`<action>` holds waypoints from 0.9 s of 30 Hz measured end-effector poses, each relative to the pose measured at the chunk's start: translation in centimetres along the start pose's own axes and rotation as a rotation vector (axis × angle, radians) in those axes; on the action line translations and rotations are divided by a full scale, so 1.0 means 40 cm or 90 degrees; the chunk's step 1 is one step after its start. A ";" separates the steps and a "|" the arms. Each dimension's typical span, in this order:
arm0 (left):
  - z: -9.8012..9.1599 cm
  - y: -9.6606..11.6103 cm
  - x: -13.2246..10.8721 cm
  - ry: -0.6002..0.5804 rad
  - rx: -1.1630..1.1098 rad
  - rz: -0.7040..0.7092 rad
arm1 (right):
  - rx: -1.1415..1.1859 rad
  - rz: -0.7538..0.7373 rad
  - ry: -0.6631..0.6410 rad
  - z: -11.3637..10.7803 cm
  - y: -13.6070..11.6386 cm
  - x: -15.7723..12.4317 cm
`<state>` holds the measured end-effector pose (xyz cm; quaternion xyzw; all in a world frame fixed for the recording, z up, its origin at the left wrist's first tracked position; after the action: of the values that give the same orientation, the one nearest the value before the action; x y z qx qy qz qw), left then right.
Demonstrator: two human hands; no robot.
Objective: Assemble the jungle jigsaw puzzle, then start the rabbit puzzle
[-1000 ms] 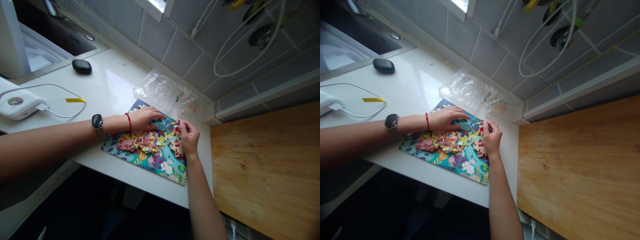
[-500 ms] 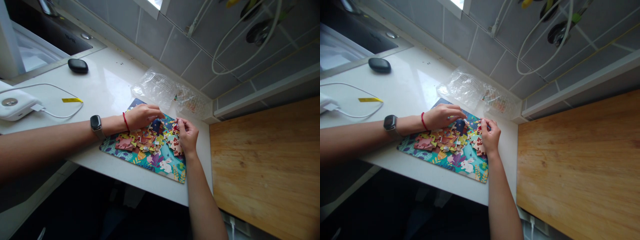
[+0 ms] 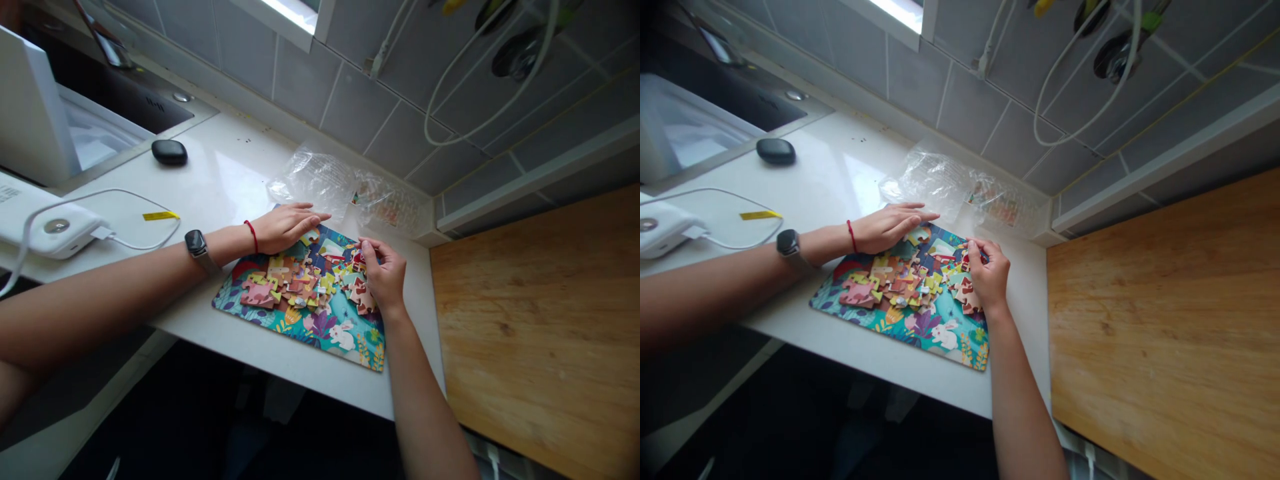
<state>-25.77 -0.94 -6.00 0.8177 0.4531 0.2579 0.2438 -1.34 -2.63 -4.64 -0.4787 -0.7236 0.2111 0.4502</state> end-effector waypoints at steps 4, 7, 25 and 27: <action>-0.001 -0.018 0.007 0.036 -0.048 -0.024 | -0.033 -0.046 0.001 -0.006 -0.027 0.004; -0.004 -0.032 0.008 0.062 -0.183 -0.103 | -0.057 -0.118 -0.015 -0.004 -0.064 0.005; -0.004 -0.095 0.048 0.087 -0.700 -0.208 | -0.277 0.153 -0.313 0.232 -0.196 0.034; 0.004 -0.083 0.042 0.061 -0.674 -0.195 | -0.310 0.160 -0.316 0.247 -0.200 0.048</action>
<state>-26.95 2.05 -7.88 0.4954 0.3858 0.4492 0.6356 -14.05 -3.34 -2.88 -0.5915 -0.7752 0.1958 0.1043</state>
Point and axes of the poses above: each hand's wrist, its own x-axis towards the middle knuckle, its own z-axis out of the palm, y = z × x, the point moved 6 cm from there along x, towards the middle knuckle, and after that the axes turned 8 degrees about -z, right-handed, at the moved point
